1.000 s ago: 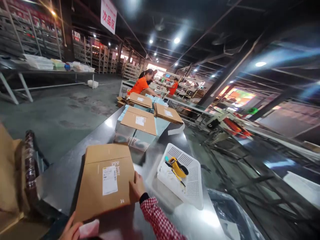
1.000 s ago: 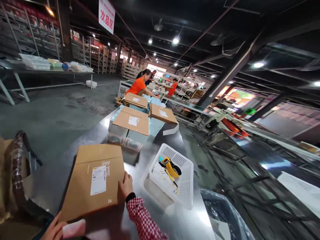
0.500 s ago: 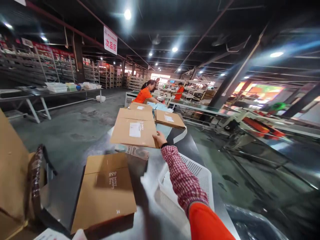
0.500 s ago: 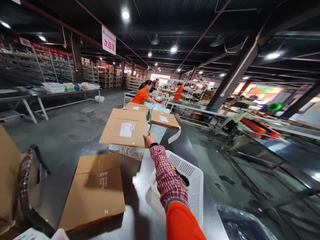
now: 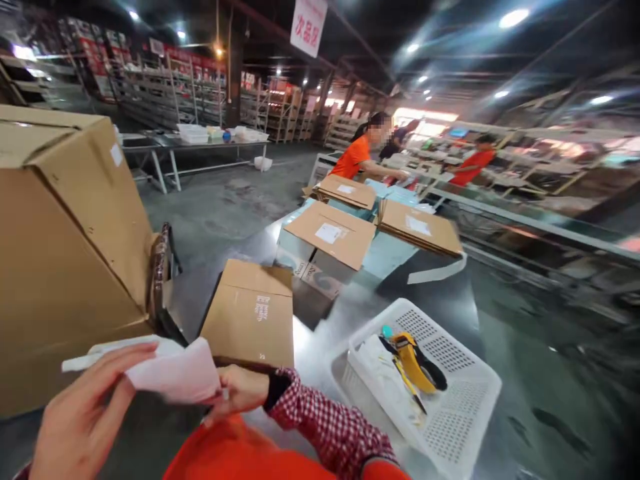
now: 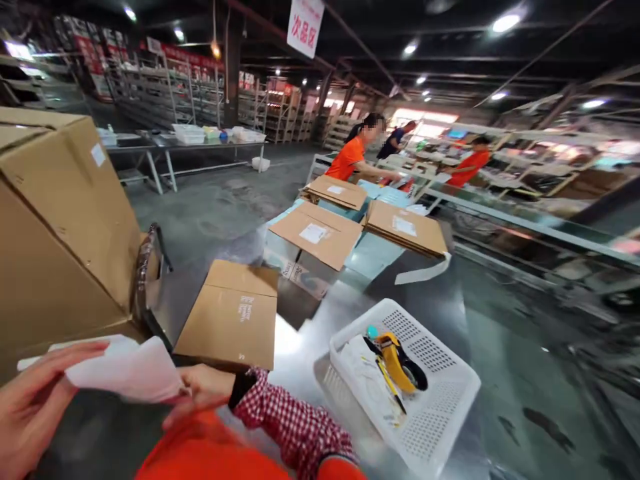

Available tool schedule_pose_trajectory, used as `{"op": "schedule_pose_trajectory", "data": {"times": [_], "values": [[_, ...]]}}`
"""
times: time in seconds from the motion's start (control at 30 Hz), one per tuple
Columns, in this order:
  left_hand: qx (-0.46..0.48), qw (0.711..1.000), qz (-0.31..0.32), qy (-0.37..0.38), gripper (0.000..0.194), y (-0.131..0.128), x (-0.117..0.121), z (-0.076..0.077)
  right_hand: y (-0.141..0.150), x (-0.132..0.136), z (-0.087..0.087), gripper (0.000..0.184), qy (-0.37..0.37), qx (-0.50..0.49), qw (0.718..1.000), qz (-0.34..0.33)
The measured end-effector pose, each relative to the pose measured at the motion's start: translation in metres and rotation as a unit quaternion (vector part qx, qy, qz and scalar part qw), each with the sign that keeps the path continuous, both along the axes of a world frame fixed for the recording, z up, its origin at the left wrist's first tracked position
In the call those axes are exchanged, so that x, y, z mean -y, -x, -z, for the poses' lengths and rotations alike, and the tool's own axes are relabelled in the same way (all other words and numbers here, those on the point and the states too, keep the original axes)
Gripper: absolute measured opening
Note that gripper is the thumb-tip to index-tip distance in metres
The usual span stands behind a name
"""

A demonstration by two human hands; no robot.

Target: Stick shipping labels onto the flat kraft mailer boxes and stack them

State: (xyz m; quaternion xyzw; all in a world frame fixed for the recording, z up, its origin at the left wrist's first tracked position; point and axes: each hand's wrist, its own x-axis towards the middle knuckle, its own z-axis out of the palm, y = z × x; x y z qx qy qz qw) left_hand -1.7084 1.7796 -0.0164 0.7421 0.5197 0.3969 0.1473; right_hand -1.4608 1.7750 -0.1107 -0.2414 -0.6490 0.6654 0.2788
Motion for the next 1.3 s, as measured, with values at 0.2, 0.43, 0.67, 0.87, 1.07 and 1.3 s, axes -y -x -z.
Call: {"op": "schedule_pose_trajectory", "data": {"times": [0.2, 0.43, 0.67, 0.87, 1.07, 1.3], "values": [[-0.02, 0.994, -0.101, 0.032, 0.068, 0.018, -0.013, 0.009, 0.044, 0.027, 0.008, 0.058, 0.202, -0.118, 0.962, 0.144], [0.065, 0.983, 0.075, 0.153, 0.039, -0.011, 0.016, 0.082, 0.05, 0.026, 0.007, 0.056, 0.173, -0.088, 0.957, 0.218], [0.132, 0.943, 0.03, 0.303, 0.046, -0.029, 0.005, 0.107, 0.035, 0.019, 0.007, 0.038, -0.108, 0.083, 0.915, 0.381], [0.087, 0.942, 0.033, 0.321, 0.05, -0.042, -0.008, 0.119, 0.037, 0.018, 0.013, 0.027, -0.138, 0.112, 0.875, 0.45], [0.034, 0.954, 0.156, 0.254, 0.047, -0.032, -0.03, 0.157, 0.012, -0.008, 0.041, 0.034, -0.073, 0.088, 0.827, 0.551], [-0.114, 0.949, 0.254, 0.144, 0.035, -0.012, -0.052, 0.193, -0.081, -0.088, 0.055, 0.032, -0.011, 0.191, 0.797, 0.573]]}}
